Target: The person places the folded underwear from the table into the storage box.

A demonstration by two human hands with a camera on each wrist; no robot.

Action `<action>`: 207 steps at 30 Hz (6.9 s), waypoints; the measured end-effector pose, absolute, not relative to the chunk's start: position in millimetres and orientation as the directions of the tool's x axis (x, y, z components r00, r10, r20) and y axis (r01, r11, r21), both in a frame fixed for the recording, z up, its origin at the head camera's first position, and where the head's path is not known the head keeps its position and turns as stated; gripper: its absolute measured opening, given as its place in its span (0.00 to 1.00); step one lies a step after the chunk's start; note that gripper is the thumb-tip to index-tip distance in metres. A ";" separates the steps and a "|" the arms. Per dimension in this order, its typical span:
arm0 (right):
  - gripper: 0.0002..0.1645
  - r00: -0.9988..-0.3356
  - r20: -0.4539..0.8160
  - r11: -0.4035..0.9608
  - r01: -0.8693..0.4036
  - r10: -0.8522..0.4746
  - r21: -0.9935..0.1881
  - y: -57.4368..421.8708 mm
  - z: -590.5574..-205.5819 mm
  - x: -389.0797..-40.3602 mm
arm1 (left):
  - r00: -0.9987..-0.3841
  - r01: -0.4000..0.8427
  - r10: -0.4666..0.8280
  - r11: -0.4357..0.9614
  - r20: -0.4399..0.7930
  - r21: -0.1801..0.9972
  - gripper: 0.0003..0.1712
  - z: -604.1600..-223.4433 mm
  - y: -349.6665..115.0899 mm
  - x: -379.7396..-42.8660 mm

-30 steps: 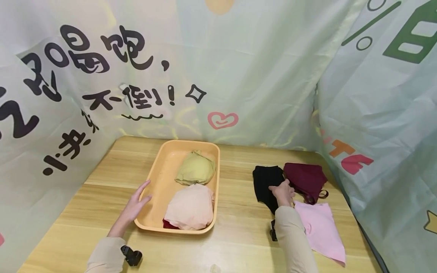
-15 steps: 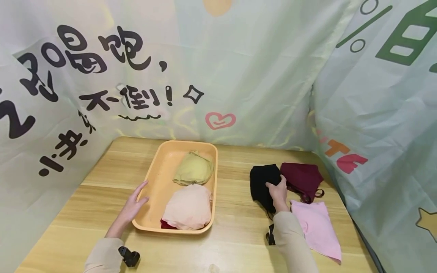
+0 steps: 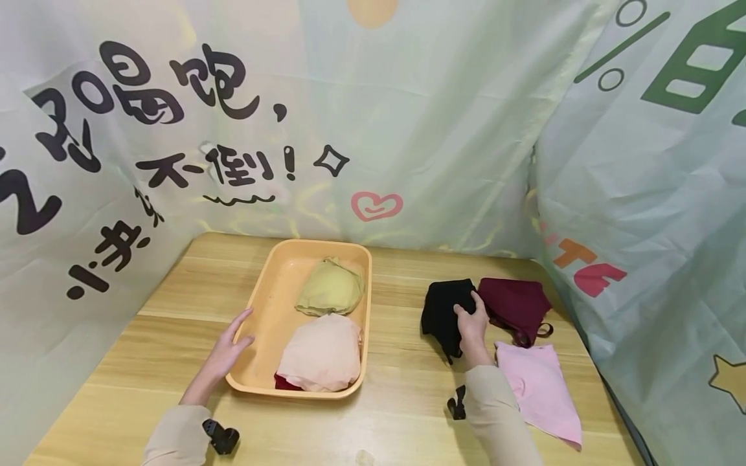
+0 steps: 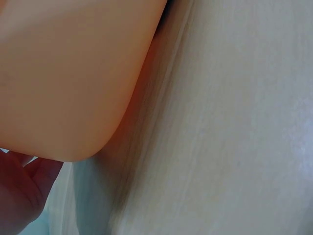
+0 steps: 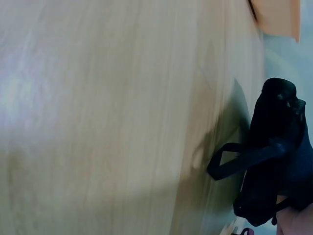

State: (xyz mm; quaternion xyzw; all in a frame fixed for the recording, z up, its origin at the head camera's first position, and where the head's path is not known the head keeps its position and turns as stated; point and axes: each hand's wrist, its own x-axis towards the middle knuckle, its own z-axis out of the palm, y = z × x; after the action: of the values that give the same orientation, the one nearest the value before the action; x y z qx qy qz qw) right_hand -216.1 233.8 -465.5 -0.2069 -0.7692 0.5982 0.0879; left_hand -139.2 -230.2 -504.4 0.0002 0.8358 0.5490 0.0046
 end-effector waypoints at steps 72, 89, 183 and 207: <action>0.30 -1.000 0.018 -0.276 -0.022 0.018 -0.961 59.3 -401.6 -191.2 | -1.000 0.001 -0.004 0.380 0.003 0.925 0.35 -505.2 -230.0 -140.1; 0.42 -0.978 -0.129 -0.407 0.185 -0.162 -0.895 45.3 -411.6 -213.9 | -1.000 0.023 0.000 0.382 0.025 0.924 0.34 -502.2 -228.7 -139.7; 0.29 -0.925 -0.244 -0.170 0.301 -0.290 -0.939 111.9 -455.4 -193.7 | -1.000 -0.015 0.015 0.344 -0.022 0.939 0.34 -501.3 -228.5 -141.1; 0.28 -0.979 -0.134 0.146 0.111 -0.155 -0.983 170.7 -449.5 -171.9 | -1.000 0.014 0.008 0.367 0.012 0.930 0.34 -501.4 -228.0 -139.3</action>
State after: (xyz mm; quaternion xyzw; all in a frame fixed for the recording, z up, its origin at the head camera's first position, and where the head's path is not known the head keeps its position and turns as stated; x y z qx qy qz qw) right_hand -171.9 170.7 -449.5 0.0146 -0.7500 0.6533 -0.1018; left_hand -139.3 -228.0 -501.4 0.0065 0.8267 0.5626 -0.0026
